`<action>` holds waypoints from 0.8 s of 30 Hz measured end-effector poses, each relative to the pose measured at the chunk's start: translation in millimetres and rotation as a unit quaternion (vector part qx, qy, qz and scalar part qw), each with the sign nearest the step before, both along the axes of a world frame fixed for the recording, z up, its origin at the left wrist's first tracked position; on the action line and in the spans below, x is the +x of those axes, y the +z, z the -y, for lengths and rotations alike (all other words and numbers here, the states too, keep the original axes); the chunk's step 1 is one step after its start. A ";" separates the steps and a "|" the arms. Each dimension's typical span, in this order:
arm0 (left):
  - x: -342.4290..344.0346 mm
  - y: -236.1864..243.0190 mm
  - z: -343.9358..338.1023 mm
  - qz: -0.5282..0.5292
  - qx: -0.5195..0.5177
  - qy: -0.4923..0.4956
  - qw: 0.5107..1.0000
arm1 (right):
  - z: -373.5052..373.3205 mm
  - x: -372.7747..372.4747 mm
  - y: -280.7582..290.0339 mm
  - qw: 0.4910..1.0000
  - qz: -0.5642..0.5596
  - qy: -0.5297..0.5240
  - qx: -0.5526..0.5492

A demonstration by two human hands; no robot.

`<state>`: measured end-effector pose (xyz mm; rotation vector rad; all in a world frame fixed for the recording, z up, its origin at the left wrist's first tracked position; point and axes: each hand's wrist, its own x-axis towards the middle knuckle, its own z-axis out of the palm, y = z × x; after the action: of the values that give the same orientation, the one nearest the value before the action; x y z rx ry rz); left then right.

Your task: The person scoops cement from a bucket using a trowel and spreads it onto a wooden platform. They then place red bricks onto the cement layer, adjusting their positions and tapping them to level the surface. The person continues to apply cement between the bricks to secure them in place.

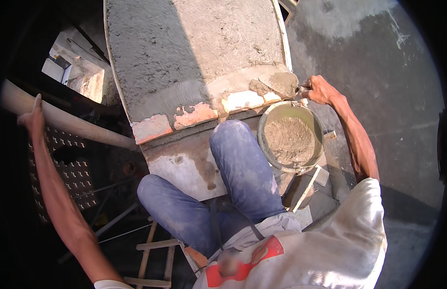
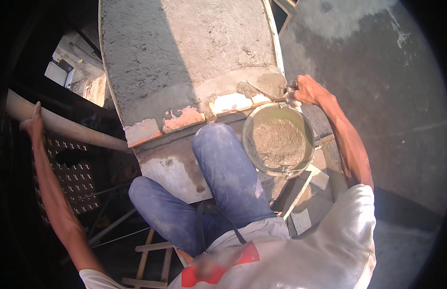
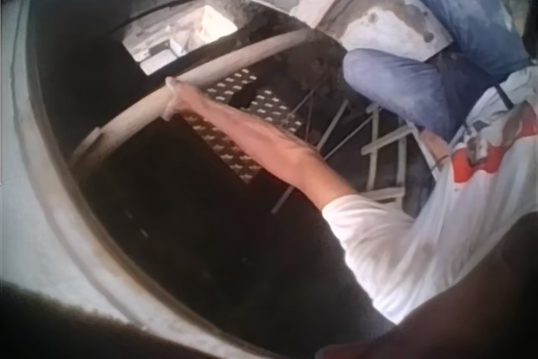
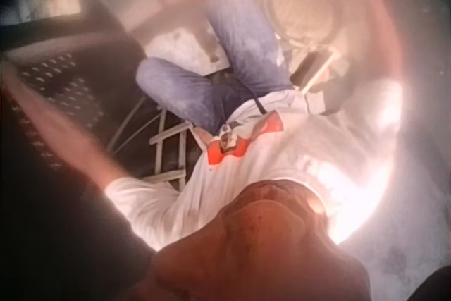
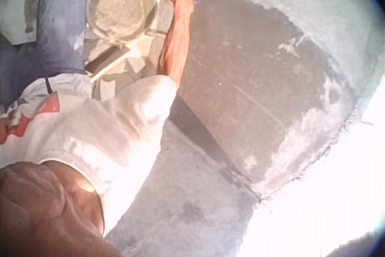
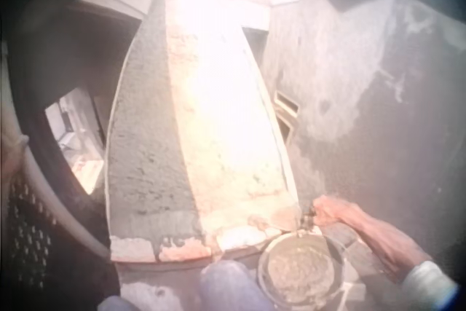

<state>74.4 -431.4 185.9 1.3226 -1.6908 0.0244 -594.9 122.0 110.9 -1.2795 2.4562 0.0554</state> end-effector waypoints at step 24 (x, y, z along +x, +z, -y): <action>-61.2 21.1 -75.7 -0.059 0.089 0.196 0.975 | -177.1 86.1 -31.1 0.830 0.206 -0.353 -0.379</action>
<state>13.2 -355.7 207.0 1.7430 -1.3344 0.0234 -508.8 299.2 79.8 -0.4083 2.4278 -1.3457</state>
